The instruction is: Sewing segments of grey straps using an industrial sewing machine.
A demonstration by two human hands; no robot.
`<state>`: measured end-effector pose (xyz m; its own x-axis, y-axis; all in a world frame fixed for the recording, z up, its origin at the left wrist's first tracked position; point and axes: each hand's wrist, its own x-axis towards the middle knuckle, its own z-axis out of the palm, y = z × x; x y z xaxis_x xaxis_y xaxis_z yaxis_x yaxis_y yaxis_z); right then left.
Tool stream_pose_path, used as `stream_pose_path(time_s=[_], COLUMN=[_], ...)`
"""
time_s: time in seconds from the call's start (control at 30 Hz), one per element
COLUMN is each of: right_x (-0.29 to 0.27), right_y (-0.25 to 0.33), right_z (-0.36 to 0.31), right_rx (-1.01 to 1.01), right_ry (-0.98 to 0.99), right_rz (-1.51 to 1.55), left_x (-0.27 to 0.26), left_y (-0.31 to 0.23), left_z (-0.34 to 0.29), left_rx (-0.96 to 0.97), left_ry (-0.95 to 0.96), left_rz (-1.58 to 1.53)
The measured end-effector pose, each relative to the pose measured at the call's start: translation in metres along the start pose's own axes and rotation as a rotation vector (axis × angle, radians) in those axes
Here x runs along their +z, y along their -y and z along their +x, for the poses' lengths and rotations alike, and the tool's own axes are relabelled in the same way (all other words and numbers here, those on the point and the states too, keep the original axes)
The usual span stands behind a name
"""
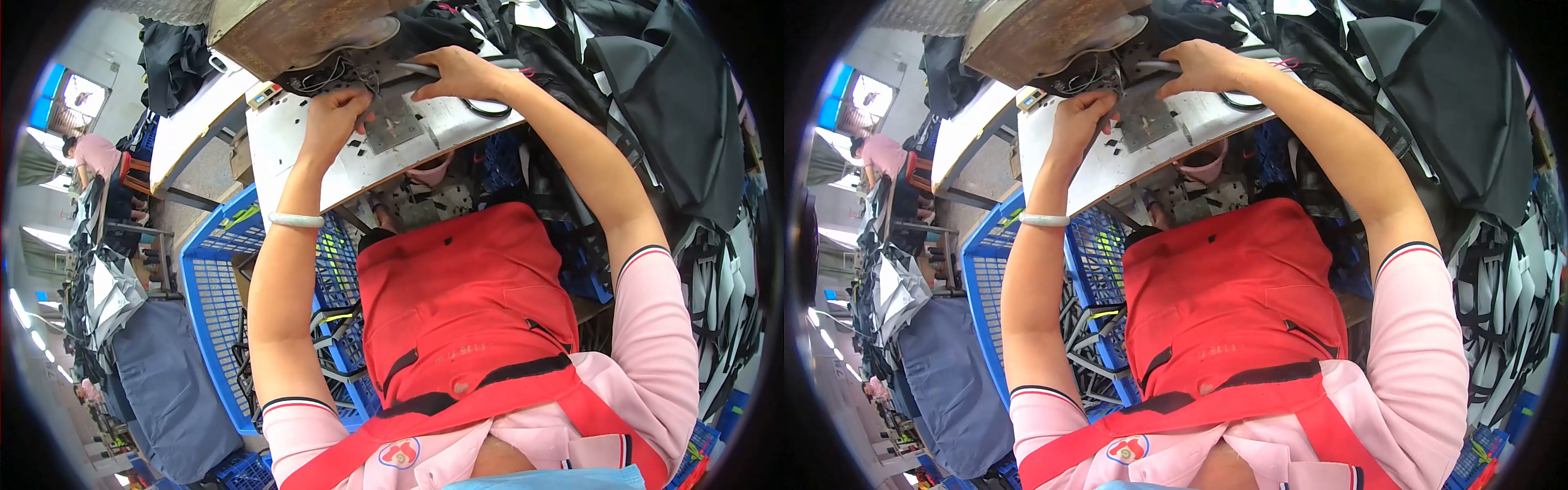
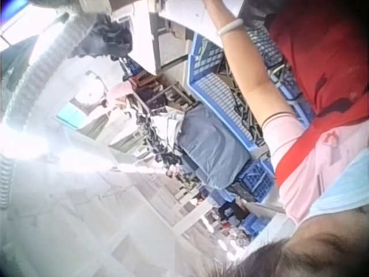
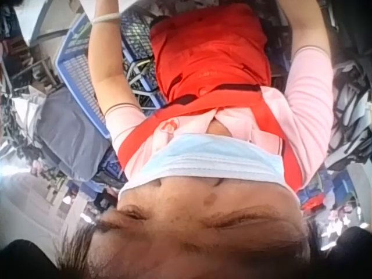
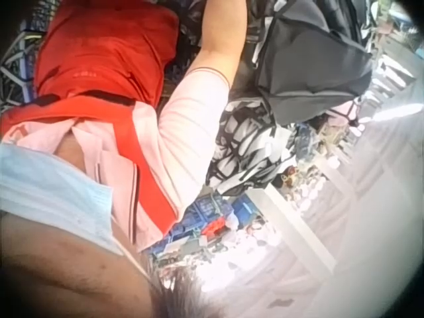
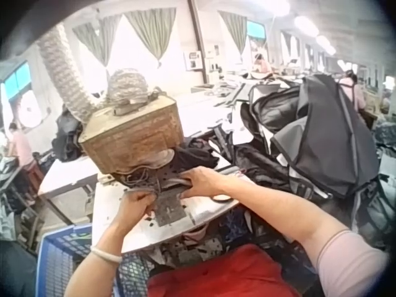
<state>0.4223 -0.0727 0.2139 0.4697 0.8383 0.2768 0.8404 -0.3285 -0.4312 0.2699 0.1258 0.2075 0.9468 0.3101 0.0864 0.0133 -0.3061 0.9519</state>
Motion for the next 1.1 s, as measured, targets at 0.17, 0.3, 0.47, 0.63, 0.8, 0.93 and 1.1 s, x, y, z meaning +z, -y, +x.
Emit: stream_pose_path(time_s=[0.17,0.3,0.47,0.63,0.8,0.93,1.1], right_x=[-0.013,0.037,0.124,0.091,0.018,0.002,-0.014], right_y=[0.005,0.077,0.131,0.099,0.049,0.041,0.027], right_z=[-0.024,-0.074,-0.096,-0.076,-0.076,-0.068,-0.051], right_rx=[0.091,-0.388,-0.650,-0.202,-0.058,0.023,0.016], right_ry=[-0.026,-0.027,-0.039,0.460,0.247,0.303,0.170], right_rz=[0.016,-0.136,-0.449,-0.180,-0.005,0.054,-0.080], left_x=[-0.024,0.002,0.063,0.025,-0.008,-0.004,0.009], left_y=[0.011,0.009,-0.023,0.020,0.022,0.007,-0.003], left_z=[-0.005,-0.028,-0.047,-0.062,-0.094,-0.078,-0.057], left_rx=[0.038,-0.039,0.028,-0.139,-0.450,-0.245,0.059], left_ry=[-0.131,0.156,0.277,0.254,0.341,0.249,0.063], left_rz=[0.170,0.404,0.276,0.089,-0.116,0.023,0.291])
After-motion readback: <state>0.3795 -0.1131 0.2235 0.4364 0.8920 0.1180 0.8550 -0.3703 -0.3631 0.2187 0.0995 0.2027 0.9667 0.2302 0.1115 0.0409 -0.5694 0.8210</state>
